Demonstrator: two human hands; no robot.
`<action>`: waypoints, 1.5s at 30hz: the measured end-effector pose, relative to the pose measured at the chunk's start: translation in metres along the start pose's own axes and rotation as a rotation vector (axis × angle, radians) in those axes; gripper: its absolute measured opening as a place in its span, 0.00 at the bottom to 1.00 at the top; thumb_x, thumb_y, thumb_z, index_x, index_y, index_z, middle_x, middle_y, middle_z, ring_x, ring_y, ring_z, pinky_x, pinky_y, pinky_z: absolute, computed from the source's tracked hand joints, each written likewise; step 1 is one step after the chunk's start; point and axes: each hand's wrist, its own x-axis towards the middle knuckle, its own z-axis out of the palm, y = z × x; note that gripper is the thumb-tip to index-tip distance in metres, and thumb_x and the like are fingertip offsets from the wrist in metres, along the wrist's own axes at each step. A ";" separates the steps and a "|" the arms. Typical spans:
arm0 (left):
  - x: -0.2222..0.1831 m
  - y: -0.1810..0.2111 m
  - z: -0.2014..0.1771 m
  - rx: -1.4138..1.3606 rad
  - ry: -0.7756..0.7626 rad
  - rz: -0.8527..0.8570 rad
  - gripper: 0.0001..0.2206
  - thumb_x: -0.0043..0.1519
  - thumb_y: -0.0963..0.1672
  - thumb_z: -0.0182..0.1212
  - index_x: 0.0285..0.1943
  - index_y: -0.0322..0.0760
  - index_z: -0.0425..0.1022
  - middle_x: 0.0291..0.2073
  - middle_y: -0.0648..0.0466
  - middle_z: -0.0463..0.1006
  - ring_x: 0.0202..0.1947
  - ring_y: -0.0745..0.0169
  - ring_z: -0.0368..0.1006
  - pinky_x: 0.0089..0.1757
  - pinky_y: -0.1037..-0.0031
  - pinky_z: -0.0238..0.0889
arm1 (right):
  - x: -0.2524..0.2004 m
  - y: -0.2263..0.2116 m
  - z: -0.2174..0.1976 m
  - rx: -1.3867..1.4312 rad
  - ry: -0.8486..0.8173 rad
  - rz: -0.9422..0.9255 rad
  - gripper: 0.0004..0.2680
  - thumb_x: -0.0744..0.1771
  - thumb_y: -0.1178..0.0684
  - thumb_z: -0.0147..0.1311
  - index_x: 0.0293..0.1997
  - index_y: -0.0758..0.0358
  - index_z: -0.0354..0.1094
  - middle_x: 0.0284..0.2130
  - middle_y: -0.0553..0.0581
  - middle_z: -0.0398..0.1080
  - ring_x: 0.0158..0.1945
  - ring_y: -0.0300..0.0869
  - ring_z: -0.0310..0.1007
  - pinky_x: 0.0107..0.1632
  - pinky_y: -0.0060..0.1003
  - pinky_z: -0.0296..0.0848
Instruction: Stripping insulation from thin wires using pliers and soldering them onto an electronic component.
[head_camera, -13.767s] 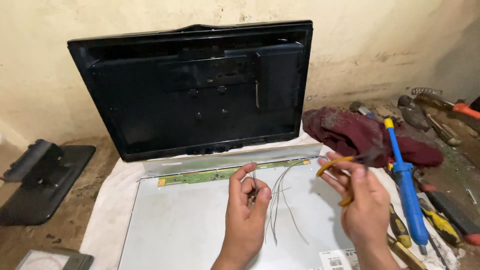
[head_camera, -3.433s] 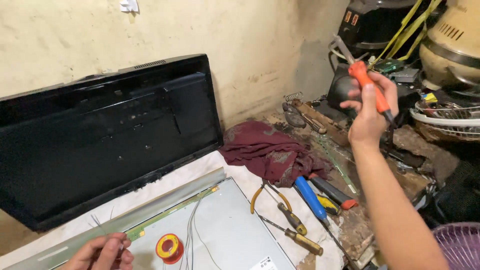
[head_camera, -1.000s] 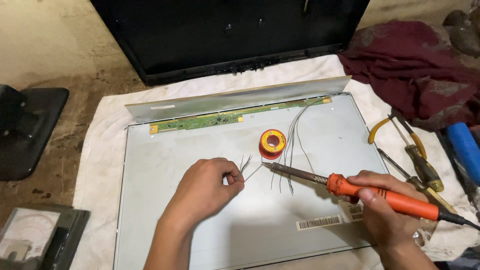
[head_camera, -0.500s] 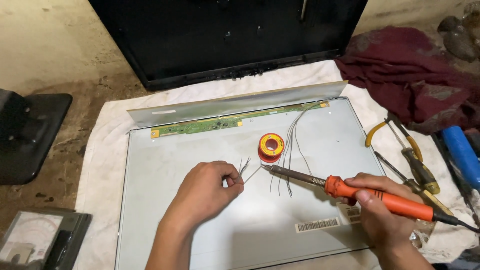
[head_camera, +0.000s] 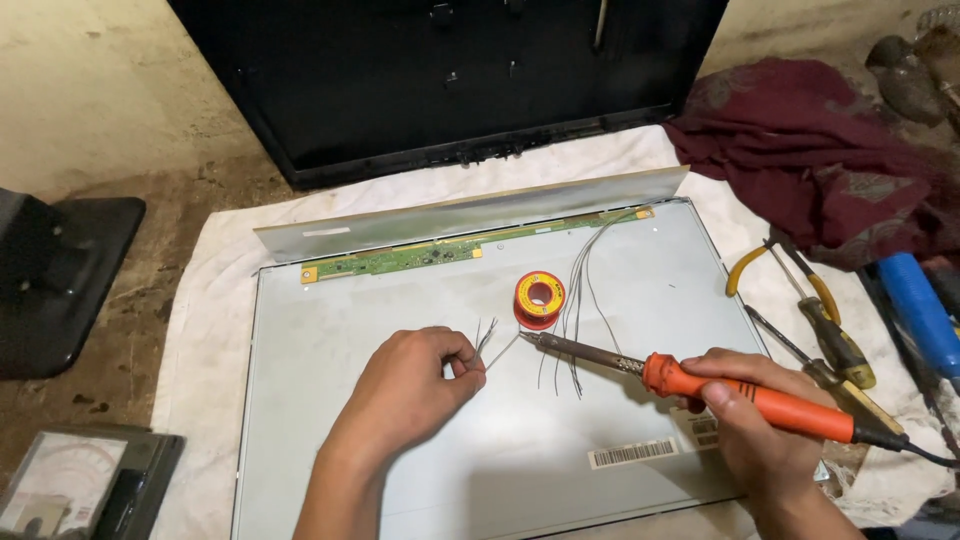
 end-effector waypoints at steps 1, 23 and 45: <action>0.000 0.000 0.000 -0.001 -0.002 -0.006 0.04 0.46 0.45 0.52 0.22 0.45 0.71 0.22 0.66 0.73 0.23 0.69 0.64 0.29 0.79 0.55 | 0.000 -0.002 0.001 0.026 0.000 0.029 0.07 0.55 0.57 0.46 0.27 0.69 0.65 0.24 0.62 0.67 0.25 0.43 0.66 0.32 0.29 0.66; -0.001 0.003 -0.002 -0.006 -0.026 -0.031 0.04 0.47 0.45 0.51 0.22 0.45 0.71 0.22 0.67 0.72 0.22 0.70 0.61 0.28 0.80 0.53 | 0.002 -0.007 0.002 0.036 -0.042 0.057 0.06 0.55 0.58 0.46 0.26 0.71 0.65 0.23 0.62 0.67 0.16 0.43 0.65 0.23 0.27 0.65; -0.001 0.005 -0.002 -0.016 -0.028 -0.056 0.05 0.47 0.45 0.51 0.24 0.45 0.72 0.24 0.67 0.72 0.23 0.70 0.62 0.28 0.80 0.54 | 0.004 -0.009 0.001 -0.015 -0.078 0.049 0.05 0.55 0.60 0.47 0.26 0.70 0.66 0.24 0.61 0.68 0.20 0.41 0.67 0.28 0.27 0.66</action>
